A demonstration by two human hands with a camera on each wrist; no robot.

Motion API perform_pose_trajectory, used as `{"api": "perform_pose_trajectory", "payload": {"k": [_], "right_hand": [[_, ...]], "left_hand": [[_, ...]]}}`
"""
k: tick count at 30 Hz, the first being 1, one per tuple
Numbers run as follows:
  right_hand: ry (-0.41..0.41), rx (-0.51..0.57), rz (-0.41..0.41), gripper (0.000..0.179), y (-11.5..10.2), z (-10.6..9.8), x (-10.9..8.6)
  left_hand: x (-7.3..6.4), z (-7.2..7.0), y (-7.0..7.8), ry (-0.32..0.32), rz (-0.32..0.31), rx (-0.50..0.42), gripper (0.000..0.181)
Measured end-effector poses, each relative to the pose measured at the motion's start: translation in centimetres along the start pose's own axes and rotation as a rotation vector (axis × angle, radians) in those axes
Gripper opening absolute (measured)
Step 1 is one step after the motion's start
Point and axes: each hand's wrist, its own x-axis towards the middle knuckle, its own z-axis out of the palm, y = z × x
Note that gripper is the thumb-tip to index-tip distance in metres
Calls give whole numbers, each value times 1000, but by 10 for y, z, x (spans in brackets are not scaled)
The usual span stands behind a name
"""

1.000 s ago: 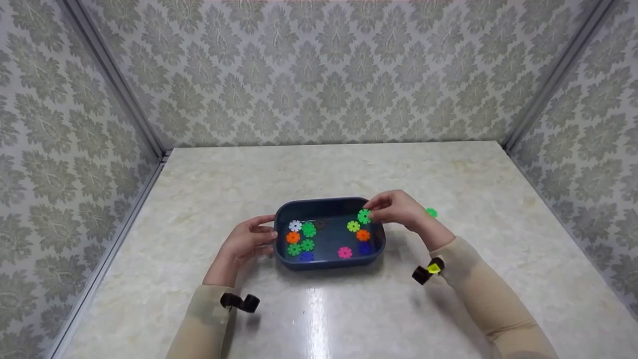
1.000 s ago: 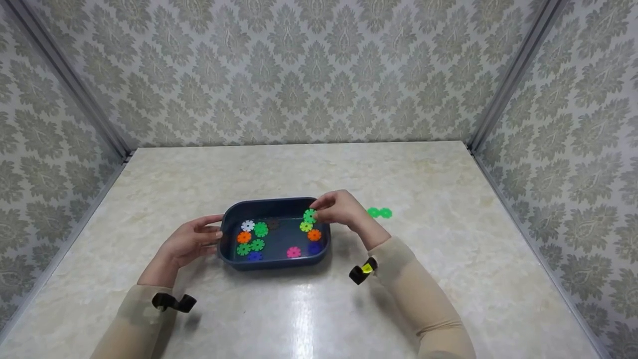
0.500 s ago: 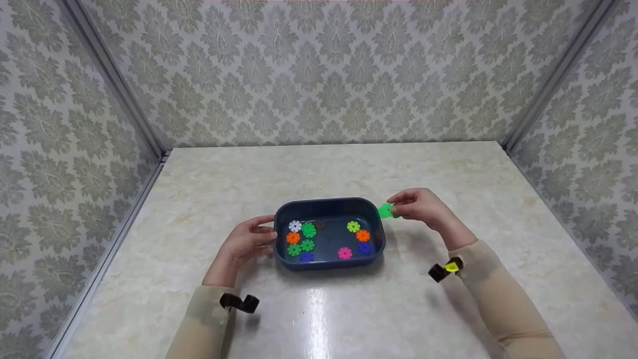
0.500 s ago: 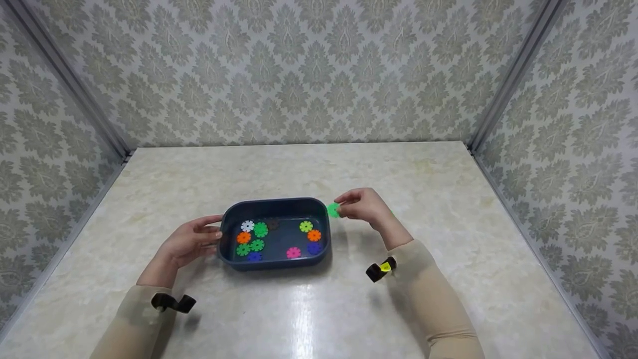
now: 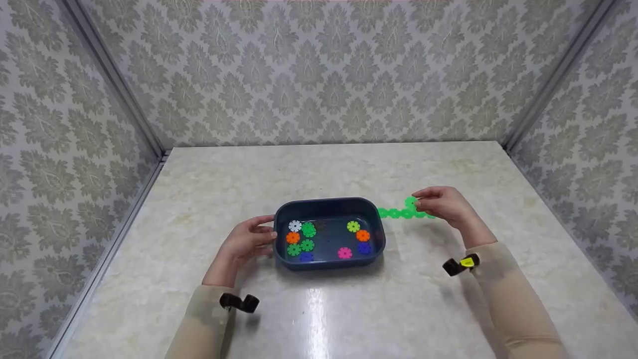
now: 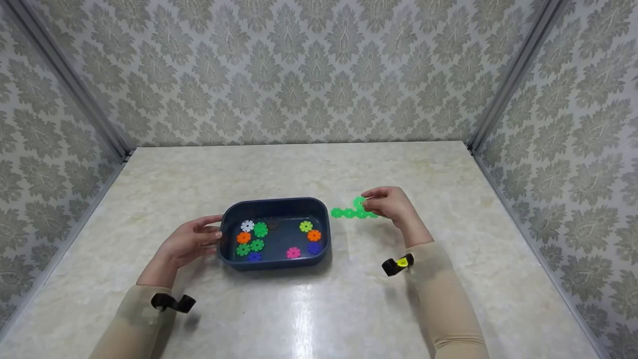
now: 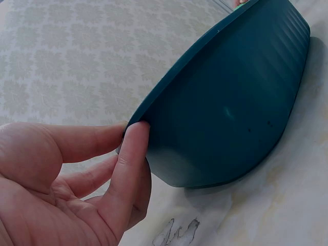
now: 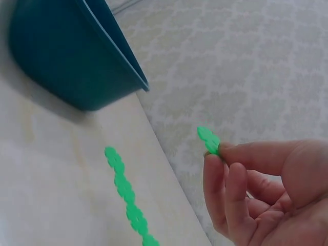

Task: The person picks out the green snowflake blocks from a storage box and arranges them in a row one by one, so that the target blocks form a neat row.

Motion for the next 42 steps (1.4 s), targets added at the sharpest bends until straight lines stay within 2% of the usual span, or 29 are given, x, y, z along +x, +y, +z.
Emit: {"api": "perform_pose_trajectory", "payload": {"k": [21,28,33,42], "right_hand": [[121,52,116,56,43,-52,8],[159,71,151,53,57,-58,10],[172,56,213,52,64,-59,12],[193,-36,241,48,66,-57,17]], "left_hand": [[0,0,1,10,-9,4,60],[-1,1,1,13,-15,5,59],[-1,0,1,8,-9,4,61],[-1,-1,1,-13,7,-5,62]]}}
